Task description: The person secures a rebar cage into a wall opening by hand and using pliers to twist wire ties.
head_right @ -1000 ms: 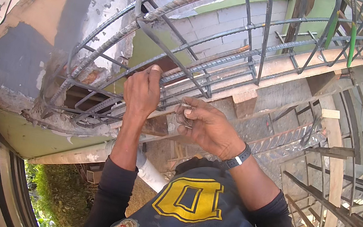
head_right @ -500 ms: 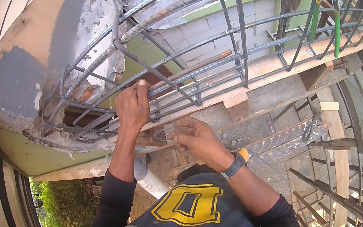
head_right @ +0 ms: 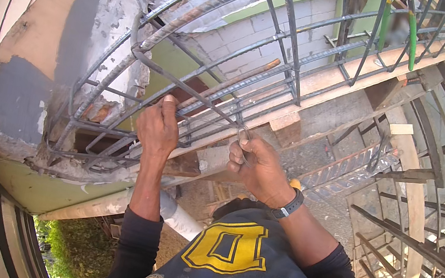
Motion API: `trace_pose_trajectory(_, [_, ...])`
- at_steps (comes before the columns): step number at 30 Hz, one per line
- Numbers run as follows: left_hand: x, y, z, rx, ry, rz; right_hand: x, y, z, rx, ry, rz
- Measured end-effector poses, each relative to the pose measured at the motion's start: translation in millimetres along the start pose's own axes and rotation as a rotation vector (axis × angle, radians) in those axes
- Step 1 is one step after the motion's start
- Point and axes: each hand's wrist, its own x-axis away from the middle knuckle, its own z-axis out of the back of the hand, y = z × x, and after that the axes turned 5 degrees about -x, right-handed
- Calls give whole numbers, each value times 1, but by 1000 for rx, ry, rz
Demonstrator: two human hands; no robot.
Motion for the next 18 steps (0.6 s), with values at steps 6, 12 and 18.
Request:
trace_pose_trajectory(6, [0, 3, -6, 2, -14, 38, 41, -19, 15, 135, -5, 28])
trace_pose_trajectory(12, [3, 5, -5, -10, 53, 12, 61, -4, -7, 89, 201, 308])
trace_pose_trajectory(18, [0, 6, -4, -40, 26, 14, 64, -15, 24, -50, -109, 223])
